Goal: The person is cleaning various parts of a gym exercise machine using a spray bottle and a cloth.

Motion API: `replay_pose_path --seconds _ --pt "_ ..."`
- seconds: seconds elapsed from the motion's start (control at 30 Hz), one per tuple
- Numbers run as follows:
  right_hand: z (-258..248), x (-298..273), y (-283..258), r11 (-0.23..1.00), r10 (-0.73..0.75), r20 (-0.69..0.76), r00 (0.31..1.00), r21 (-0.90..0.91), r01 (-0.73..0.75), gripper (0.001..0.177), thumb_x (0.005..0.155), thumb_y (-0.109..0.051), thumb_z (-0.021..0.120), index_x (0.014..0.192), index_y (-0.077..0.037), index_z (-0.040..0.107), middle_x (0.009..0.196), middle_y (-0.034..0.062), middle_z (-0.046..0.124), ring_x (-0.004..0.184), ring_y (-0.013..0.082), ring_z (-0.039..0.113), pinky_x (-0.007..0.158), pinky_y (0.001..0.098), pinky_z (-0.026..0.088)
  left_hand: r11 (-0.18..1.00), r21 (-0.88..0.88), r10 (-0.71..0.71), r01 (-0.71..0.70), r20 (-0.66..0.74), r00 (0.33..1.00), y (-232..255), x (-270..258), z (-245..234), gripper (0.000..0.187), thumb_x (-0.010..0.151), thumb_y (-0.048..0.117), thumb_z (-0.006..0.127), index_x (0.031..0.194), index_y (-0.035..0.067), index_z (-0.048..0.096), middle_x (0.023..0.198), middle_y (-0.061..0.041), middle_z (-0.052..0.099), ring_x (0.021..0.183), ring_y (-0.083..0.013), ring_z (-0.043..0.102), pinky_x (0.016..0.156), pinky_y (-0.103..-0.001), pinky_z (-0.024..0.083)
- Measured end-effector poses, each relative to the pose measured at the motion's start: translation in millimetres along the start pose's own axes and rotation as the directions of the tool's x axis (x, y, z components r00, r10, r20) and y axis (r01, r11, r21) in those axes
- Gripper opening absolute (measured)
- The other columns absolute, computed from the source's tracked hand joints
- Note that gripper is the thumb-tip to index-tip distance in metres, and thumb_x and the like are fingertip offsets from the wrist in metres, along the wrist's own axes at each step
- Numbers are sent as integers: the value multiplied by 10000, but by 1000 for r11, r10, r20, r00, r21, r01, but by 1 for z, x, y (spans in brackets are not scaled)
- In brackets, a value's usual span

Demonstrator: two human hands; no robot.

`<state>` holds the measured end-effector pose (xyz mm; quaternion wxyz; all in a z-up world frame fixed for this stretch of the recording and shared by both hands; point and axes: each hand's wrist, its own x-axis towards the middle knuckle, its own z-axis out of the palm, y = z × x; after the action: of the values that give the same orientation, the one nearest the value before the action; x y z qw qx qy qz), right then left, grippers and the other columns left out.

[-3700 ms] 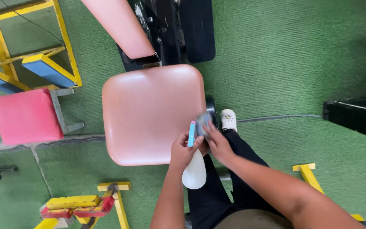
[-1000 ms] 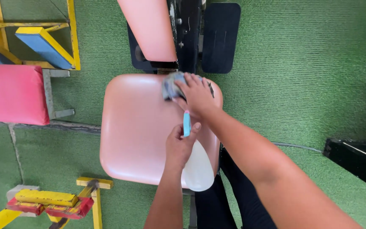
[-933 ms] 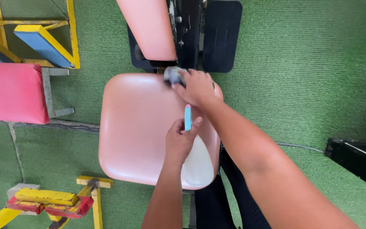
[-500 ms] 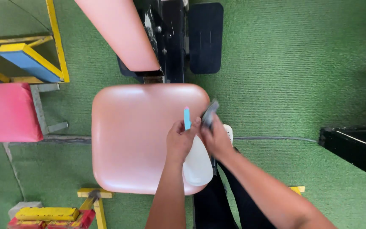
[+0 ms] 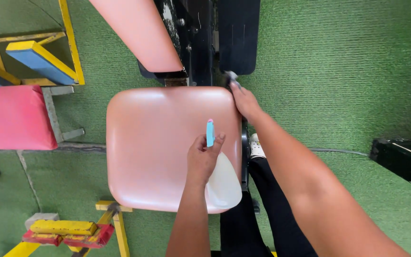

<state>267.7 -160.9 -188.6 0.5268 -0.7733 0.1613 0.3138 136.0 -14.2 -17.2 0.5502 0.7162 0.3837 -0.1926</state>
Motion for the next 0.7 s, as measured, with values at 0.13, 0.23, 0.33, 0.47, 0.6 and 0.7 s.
replay_pose_path --seconds 0.13,0.23,0.33,0.47,0.6,0.7 --pt "21 -108 66 996 64 -119 991 -49 -70 637 1054 -528 327 1293 -16 621 1155 301 704 1126 478 645 954 487 490 999 54 2 -4 28 1000 -19 -9 8 514 809 519 805 926 27 717 760 -29 630 699 -123 552 644 -301 487" --pt "34 -204 69 965 -223 -69 972 126 230 654 995 -314 453 1574 -60 286 1554 283 429 1435 438 441 1145 456 363 995 103 8 -12 38 999 -34 -24 6 503 802 508 807 898 26 700 731 -27 643 668 -128 561 622 -308 485" --pt "37 -198 73 884 -394 65 917 -244 398 749 960 -250 576 1601 -73 230 1643 339 130 1471 512 247 1141 472 318 999 47 22 -26 86 996 -51 -42 -3 464 808 494 792 895 47 702 731 2 674 677 -93 600 635 -283 509" --pt "24 -78 20 881 -398 -41 916 -297 370 679 983 -266 554 1595 -94 314 1648 319 205 1468 498 306 1200 469 289 1000 0 -31 31 69 997 -62 -58 -13 480 828 478 811 901 19 688 730 -14 601 679 -100 531 615 -291 462" --pt "12 5 6 943 -296 53 954 -145 300 640 1009 -370 542 1549 -73 371 1533 260 499 1439 386 472 1204 410 339 994 68 -91 91 -7 996 -59 -78 -17 408 817 423 828 956 57 710 749 -1 616 686 -100 525 618 -282 467" --pt "9 -40 -9 952 -193 -16 981 -244 183 622 1015 -394 492 1567 -131 376 1413 252 569 1326 407 526 1112 431 396 988 -152 -18 12 -38 999 -78 -93 -15 367 826 367 823 992 62 704 772 23 616 699 -78 531 622 -271 468"
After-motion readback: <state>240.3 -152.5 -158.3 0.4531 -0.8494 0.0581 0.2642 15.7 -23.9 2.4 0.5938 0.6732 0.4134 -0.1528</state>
